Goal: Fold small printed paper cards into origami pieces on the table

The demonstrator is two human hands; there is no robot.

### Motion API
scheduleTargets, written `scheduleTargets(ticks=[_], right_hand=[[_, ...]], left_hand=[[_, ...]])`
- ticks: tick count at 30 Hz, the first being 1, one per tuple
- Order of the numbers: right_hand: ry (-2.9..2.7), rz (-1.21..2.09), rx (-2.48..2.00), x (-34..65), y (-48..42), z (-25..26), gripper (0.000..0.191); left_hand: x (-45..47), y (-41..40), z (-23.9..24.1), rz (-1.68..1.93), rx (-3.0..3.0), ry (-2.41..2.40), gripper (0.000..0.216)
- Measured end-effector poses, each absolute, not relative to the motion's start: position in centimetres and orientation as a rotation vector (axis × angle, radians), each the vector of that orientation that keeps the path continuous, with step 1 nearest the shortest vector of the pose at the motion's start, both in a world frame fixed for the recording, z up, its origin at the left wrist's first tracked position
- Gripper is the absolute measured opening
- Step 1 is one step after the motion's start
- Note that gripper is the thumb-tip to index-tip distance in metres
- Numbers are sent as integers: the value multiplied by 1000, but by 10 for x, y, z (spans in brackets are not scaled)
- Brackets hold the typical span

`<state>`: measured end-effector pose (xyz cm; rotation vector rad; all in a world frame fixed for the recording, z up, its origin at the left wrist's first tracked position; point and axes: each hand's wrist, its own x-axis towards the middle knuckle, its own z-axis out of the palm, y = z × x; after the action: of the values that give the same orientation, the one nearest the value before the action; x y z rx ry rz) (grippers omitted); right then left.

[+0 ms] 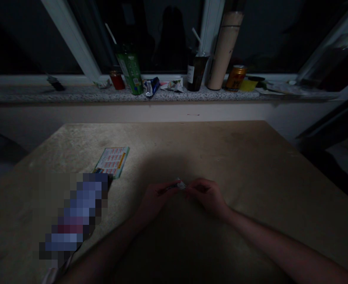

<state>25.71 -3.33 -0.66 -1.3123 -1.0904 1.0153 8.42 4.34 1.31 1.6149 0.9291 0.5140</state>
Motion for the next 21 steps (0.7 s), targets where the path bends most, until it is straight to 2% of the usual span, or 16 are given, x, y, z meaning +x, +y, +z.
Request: scheduleTargets(ticks=[2, 5, 8, 13, 14, 18, 21], right_hand=[[-1086, 1025, -1277, 256, -33, -6, 26], [-1116, 1050, -1232, 255, -33, -5, 40], [-1156, 1055, -1219, 255, -33, -4, 39], [-1165, 1088, -1185, 256, -31, -6, 38], [-1164, 1107, -1175, 257, -30, -7, 38], [-1158, 1175, -1150, 258, -28, -9, 40], [-1156, 1217, -1156, 259, -27, -10, 43]], left_hand=[[84, 43, 13, 514, 1617, 934, 28], [84, 44, 14, 517, 1608, 959, 26], [85, 44, 15, 522, 1592, 983, 26], [87, 43, 17, 520, 1513, 982, 57], [87, 44, 17, 526, 1495, 979, 58], [86, 45, 15, 542, 1499, 955, 34], [86, 46, 13, 512, 1502, 926, 30]])
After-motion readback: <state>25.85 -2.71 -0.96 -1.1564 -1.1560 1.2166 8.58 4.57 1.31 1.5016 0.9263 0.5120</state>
